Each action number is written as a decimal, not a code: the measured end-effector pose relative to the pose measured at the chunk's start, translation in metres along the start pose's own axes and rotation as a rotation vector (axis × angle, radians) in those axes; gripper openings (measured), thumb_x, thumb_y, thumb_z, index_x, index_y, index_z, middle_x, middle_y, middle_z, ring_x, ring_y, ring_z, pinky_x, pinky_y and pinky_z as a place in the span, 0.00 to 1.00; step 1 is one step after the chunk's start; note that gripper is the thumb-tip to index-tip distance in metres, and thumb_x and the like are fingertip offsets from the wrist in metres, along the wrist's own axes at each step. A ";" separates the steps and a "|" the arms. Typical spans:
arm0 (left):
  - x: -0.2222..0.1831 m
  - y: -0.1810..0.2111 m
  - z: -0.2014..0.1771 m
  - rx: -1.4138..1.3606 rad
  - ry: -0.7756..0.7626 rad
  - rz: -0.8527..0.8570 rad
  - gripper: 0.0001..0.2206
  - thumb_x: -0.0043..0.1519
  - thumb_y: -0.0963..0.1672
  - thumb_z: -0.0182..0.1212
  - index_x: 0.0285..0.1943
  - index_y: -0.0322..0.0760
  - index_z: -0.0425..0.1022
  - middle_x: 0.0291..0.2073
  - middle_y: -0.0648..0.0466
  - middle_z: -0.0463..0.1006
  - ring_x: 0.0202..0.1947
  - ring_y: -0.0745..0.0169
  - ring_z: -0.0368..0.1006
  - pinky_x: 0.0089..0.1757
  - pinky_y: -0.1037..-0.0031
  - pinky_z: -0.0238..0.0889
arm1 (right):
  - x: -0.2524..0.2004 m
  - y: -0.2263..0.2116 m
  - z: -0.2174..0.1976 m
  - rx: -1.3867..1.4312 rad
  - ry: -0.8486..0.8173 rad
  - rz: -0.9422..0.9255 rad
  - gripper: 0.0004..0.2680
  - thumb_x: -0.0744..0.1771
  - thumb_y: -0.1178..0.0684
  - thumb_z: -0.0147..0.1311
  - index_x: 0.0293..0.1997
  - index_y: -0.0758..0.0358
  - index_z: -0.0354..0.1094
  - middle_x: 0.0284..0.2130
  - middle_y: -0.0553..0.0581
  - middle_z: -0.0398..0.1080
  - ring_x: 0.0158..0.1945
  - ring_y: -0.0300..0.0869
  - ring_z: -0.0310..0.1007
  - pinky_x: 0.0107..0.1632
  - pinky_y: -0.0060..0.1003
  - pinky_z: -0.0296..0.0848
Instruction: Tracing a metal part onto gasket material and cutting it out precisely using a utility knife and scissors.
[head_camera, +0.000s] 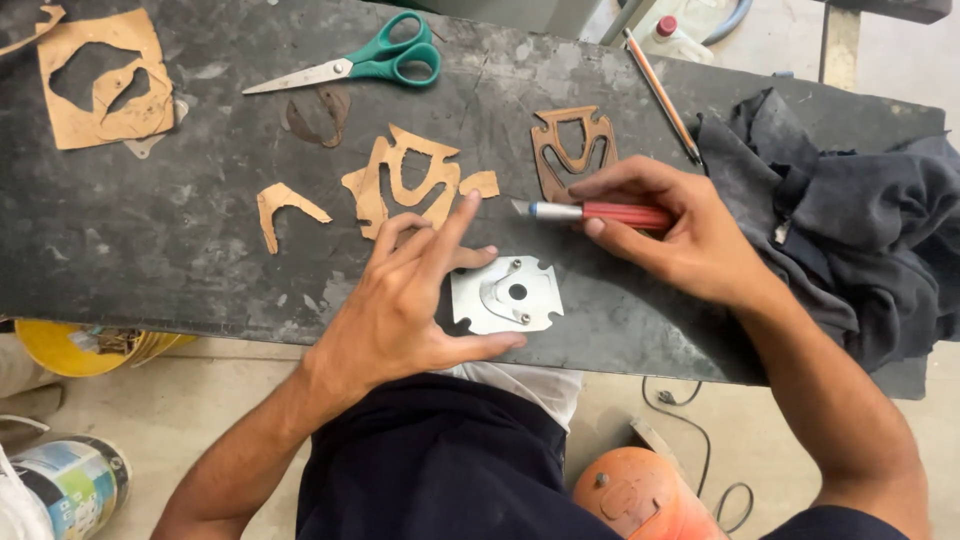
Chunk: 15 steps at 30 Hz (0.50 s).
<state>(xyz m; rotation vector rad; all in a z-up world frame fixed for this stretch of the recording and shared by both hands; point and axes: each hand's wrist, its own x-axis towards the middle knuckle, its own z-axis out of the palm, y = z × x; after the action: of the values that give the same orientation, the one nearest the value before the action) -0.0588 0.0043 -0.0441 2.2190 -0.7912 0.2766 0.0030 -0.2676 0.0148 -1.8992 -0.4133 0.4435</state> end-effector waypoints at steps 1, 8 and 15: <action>-0.001 -0.001 0.001 0.041 -0.024 0.029 0.55 0.54 0.60 0.77 0.78 0.27 0.44 0.52 0.55 0.84 0.56 0.58 0.77 0.64 0.50 0.55 | -0.001 -0.003 -0.002 -0.038 -0.058 -0.030 0.11 0.68 0.57 0.53 0.56 0.66 0.65 0.48 0.61 0.78 0.45 0.43 0.83 0.53 0.33 0.82; -0.003 -0.003 0.004 0.184 0.038 0.171 0.50 0.60 0.60 0.75 0.76 0.22 0.50 0.50 0.55 0.85 0.45 0.63 0.76 0.58 0.57 0.61 | -0.008 -0.009 0.002 -0.008 -0.104 0.012 0.12 0.69 0.56 0.50 0.59 0.66 0.66 0.39 0.60 0.81 0.25 0.36 0.73 0.28 0.27 0.78; -0.001 -0.001 0.004 0.124 0.031 0.113 0.48 0.60 0.60 0.72 0.75 0.23 0.52 0.51 0.55 0.85 0.49 0.61 0.77 0.60 0.56 0.59 | -0.005 -0.008 -0.001 -0.322 -0.193 -0.319 0.08 0.66 0.55 0.59 0.49 0.64 0.74 0.44 0.57 0.78 0.52 0.46 0.78 0.59 0.39 0.74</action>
<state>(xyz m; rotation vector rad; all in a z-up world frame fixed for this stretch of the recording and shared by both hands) -0.0590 0.0026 -0.0482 2.2824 -0.9054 0.4246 -0.0015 -0.2676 0.0234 -2.0551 -0.9482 0.3630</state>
